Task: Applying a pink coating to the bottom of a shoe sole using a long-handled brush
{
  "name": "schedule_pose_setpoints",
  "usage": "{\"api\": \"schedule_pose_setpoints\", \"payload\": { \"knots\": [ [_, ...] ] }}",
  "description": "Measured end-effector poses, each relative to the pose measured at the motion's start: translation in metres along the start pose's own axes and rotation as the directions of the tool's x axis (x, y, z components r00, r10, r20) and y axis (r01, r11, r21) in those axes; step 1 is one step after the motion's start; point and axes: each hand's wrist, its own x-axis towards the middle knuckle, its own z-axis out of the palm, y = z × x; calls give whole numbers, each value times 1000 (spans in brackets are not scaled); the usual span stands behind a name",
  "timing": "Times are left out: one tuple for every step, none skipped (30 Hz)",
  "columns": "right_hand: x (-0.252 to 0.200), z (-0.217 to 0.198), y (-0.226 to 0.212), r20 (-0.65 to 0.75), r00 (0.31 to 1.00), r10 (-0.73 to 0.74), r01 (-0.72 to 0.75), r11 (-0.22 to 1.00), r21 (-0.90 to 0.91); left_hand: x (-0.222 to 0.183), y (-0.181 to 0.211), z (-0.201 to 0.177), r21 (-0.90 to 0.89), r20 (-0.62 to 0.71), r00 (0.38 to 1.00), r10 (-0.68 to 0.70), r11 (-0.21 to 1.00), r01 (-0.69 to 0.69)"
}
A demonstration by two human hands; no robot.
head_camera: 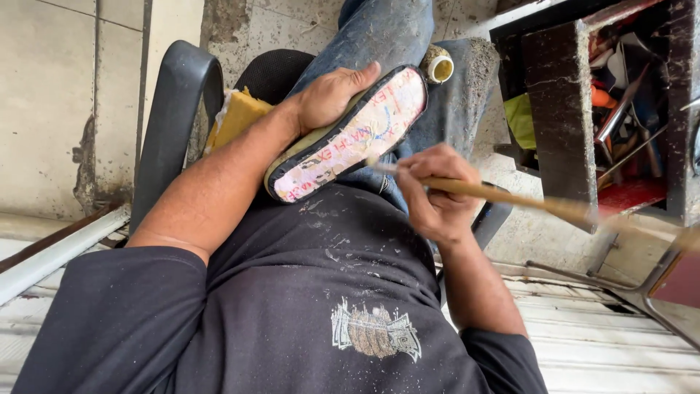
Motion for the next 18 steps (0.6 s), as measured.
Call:
{"api": "schedule_pose_setpoints", "payload": {
  "knots": [
    [7, -8, -1, -8, 1000, 3, -3, 1000, -6, 2, -4, -3, 3, 10, 1000, -3, 1000, 3],
    [14, -16, -3, -76, 997, -6, 12, 997, 74, 4, -7, -5, 31, 43, 999, 28, 999, -29],
    [25, -25, -4, -137, 990, -22, 44, 987, 153, 7, -8, -8, 59, 70, 995, 68, 996, -72],
    [29, -46, 8, -138, 990, -32, 53, 988, 148, 4, -11, -9, 64, 72, 994, 77, 995, -81],
    [35, -66, 21, -192, 978, -84, 89, 996, 17, 3, -11, -11, -123, 42, 991, 128, 985, -122],
    [42, -87, 33, -239, 961, -142, 117, 986, -116, 2, -11, -13, -304, 5, 985, 172, 939, -163],
    [45, -91, 40, -245, 958, -145, 117, 985, -125, 1, -8, -15, -301, 17, 984, 175, 940, -162],
    [47, -94, 47, -233, 972, 1, -20, 997, -81, 0, -6, -18, -329, -46, 975, 219, 918, -222],
    [51, -98, 55, -207, 967, 150, -160, 987, -33, -2, -6, -20, -357, -119, 959, 259, 890, -284],
    [57, -91, 57, -205, 967, 150, -161, 986, -36, -1, -10, -22, -360, -118, 958, 260, 888, -286],
    [62, -84, 60, -163, 952, 259, -279, 953, -115, 0, -14, -24, -393, -140, 956, 259, 872, -293],
    [67, -76, 63, -132, 920, 368, -388, 900, -197, 1, -18, -26, -424, -162, 953, 256, 854, -302],
    [67, -75, 77, -136, 920, 367, -389, 900, -197, -2, -18, -27, -423, -159, 954, 256, 855, -300],
    [67, -73, 91, -95, 954, 285, -297, 857, -421, -5, -18, -27, -461, -84, 952, 294, 836, -299],
    [65, -71, 104, -32, 976, 217, -189, 762, -619, -9, -19, -27, -502, -11, 944, 330, 815, -291],
    [62, -69, 116, -34, 975, 220, -193, 761, -620, -12, -22, -27, -503, -8, 945, 327, 815, -287],
    [60, -67, 129, -8, 985, 174, -135, 735, -665, -14, -24, -27, -533, -13, 944, 329, 797, -284],
    [59, -64, 140, 21, 992, 128, -76, 703, -707, -18, -26, -28, -563, -17, 944, 330, 777, -282]
  ]
}}
